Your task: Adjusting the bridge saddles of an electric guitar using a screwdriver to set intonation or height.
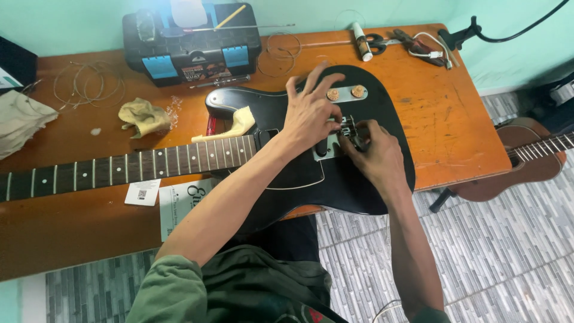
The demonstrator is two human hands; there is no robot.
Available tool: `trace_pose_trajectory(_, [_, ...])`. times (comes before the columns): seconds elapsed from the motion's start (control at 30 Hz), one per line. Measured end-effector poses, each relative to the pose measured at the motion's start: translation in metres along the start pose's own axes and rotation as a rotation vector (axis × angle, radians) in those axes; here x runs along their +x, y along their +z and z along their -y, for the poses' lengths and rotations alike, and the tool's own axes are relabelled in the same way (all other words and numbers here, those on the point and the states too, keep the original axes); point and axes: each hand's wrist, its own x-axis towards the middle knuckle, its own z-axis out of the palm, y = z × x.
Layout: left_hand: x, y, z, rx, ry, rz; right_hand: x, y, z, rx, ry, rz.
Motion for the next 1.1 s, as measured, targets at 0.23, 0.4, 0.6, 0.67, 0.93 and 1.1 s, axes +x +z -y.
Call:
trace_pose_trajectory(0.23, [-0.003, -0.001, -0.008, 0.075, -0.166, 0.011, 0.004, -0.011, -0.016, 0.069, -0.102, -0.049])
trace_pose_trajectory(0.4, [-0.003, 0.005, -0.007, 0.071, -0.197, 0.016, 0.016, -0.016, -0.029, 0.036, -0.277, -0.073])
trace_pose_trajectory(0.6, [0.009, 0.037, 0.030, -0.008, 0.062, -0.075, 0.030, -0.026, -0.009, 0.019, -0.432, -0.049])
trace_pose_trajectory(0.67, [0.021, 0.054, 0.046, -0.117, 0.174, -0.016, 0.031, -0.023, -0.015, 0.015, -0.416, -0.048])
trace_pose_trajectory(0.93, [0.031, 0.047, 0.053, -0.426, 0.229, 0.228, 0.021, -0.022, -0.006, 0.096, -0.309, 0.042])
trace_pose_trajectory(1.1, [0.046, 0.044, 0.047, -0.395, 0.169, 0.299, 0.022, -0.021, -0.002, 0.079, -0.274, 0.053])
